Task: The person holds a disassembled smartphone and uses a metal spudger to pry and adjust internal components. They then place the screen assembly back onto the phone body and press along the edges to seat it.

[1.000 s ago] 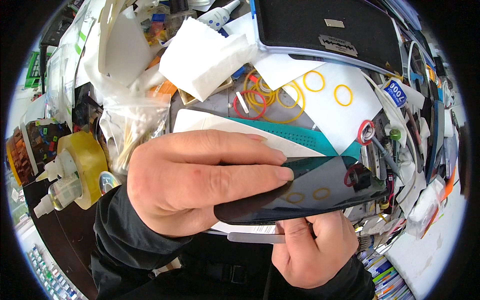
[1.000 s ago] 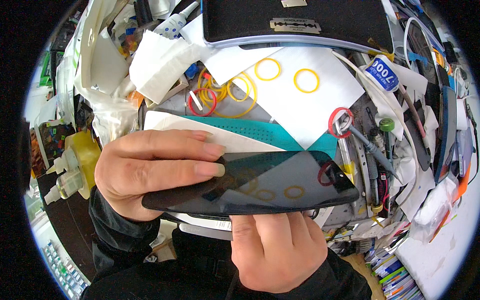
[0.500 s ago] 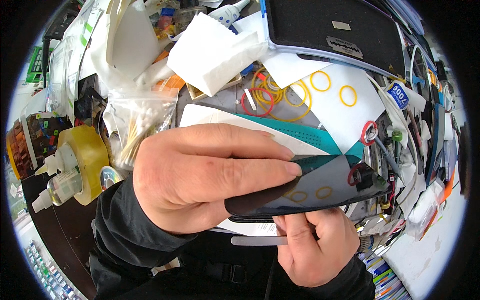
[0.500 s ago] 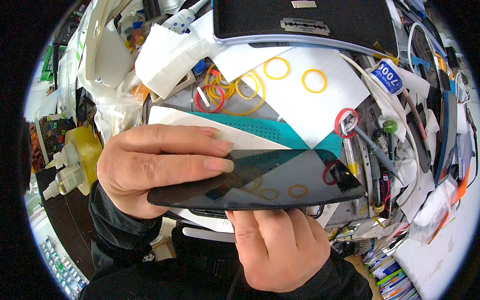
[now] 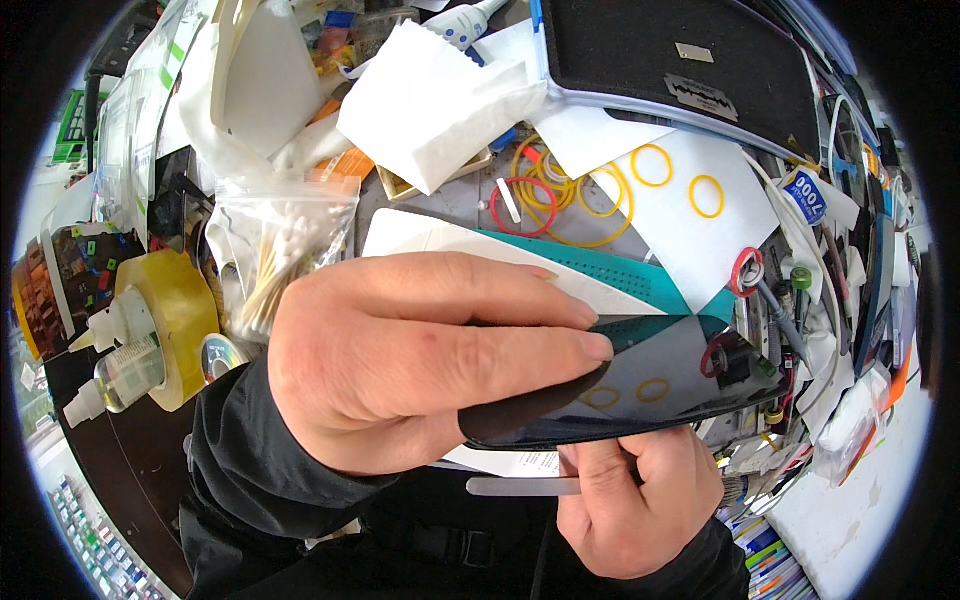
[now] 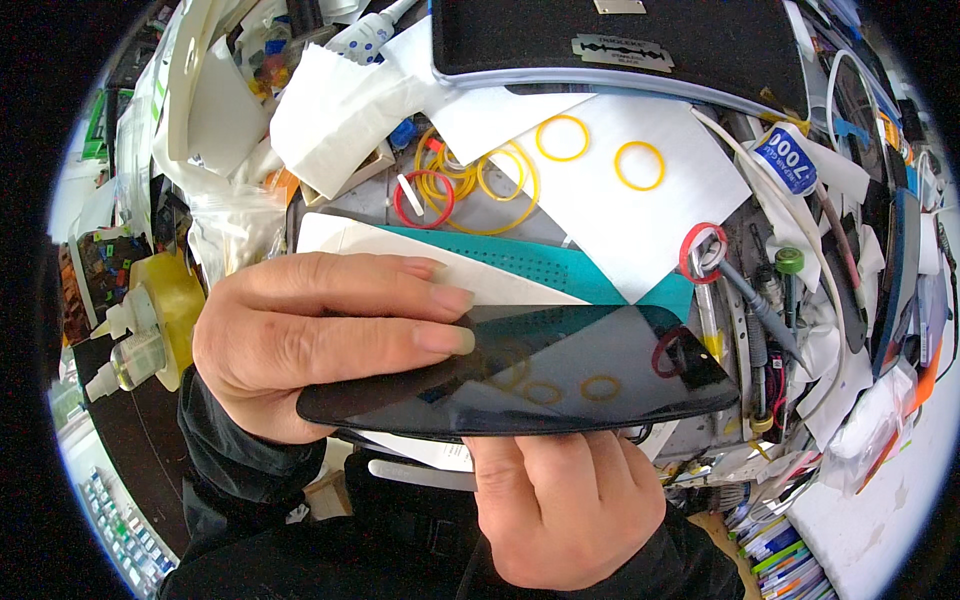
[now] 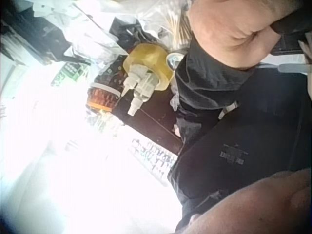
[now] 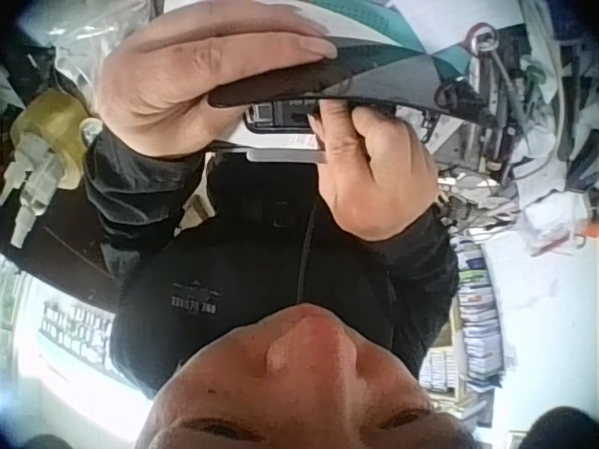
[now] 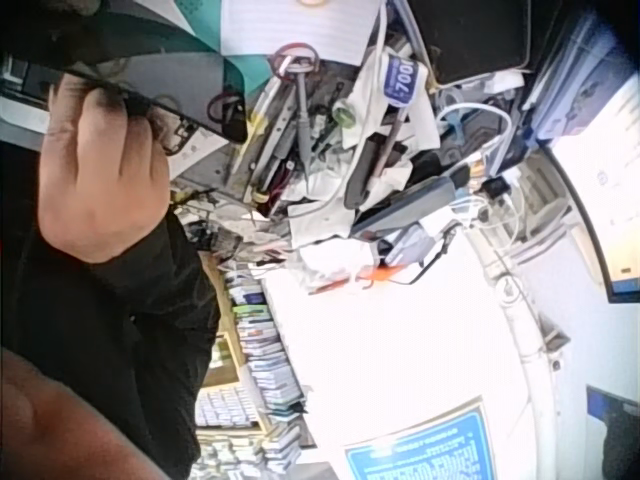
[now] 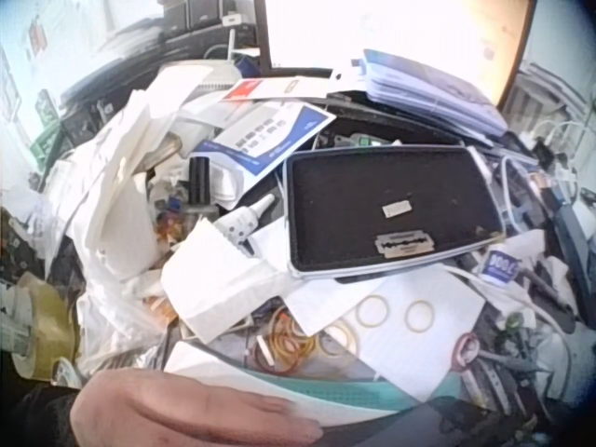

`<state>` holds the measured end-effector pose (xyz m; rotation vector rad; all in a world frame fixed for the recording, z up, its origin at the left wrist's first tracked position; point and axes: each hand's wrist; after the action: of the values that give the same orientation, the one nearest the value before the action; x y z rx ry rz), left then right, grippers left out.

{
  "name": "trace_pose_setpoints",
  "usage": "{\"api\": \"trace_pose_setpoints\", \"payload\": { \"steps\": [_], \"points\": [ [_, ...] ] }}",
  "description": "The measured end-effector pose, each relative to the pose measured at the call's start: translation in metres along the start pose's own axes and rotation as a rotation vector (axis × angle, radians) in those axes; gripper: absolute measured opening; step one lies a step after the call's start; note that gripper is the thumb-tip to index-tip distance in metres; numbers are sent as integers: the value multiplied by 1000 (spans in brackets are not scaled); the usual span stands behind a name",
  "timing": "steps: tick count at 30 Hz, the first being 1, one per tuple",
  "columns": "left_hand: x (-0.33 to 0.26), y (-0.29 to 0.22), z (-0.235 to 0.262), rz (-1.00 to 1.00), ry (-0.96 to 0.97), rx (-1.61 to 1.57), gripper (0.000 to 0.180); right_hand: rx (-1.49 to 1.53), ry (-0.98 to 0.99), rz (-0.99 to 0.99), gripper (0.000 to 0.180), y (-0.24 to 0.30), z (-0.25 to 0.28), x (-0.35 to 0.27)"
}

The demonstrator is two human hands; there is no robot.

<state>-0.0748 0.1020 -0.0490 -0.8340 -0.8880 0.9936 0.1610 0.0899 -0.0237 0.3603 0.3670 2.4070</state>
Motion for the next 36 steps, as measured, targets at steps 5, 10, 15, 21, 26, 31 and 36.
{"api": "trace_pose_setpoints", "payload": {
  "steps": [5, 10, 15, 21, 26, 31, 36],
  "points": [
    [0, -1, 1, 2, 7, 7, 26, -14, 8, 12, 32, 0, 1, 2],
    [0, -1, 1, 5, 0, -12, 25, -37, 2, 15, 31, 0, 0, 1],
    [-1, -1, 1, 9, -5, -17, 25, -31, -45, -3, 33, 1, -4, -1],
    [-1, 0, 0, 4, -11, -10, 24, -32, -13, 3, 32, 1, -1, 0],
    [0, -1, 1, 6, -2, 7, 24, -66, 25, 23, 30, 2, 2, 2],
    [1, -1, 1, 4, 13, 11, 24, -52, 28, 3, 28, 4, 3, 2],
    [1, -1, 2, -5, 16, 17, 24, -49, 31, 11, 29, 3, 3, 2]
  ]
}}
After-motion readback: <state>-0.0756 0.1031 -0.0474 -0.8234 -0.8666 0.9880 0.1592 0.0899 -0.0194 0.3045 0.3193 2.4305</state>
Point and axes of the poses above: each hand's wrist, its own x-axis towards the middle knuckle, its own z-axis out of the back of the hand, y = z × x, and after that the axes turned 4 degrees about z, right-handed
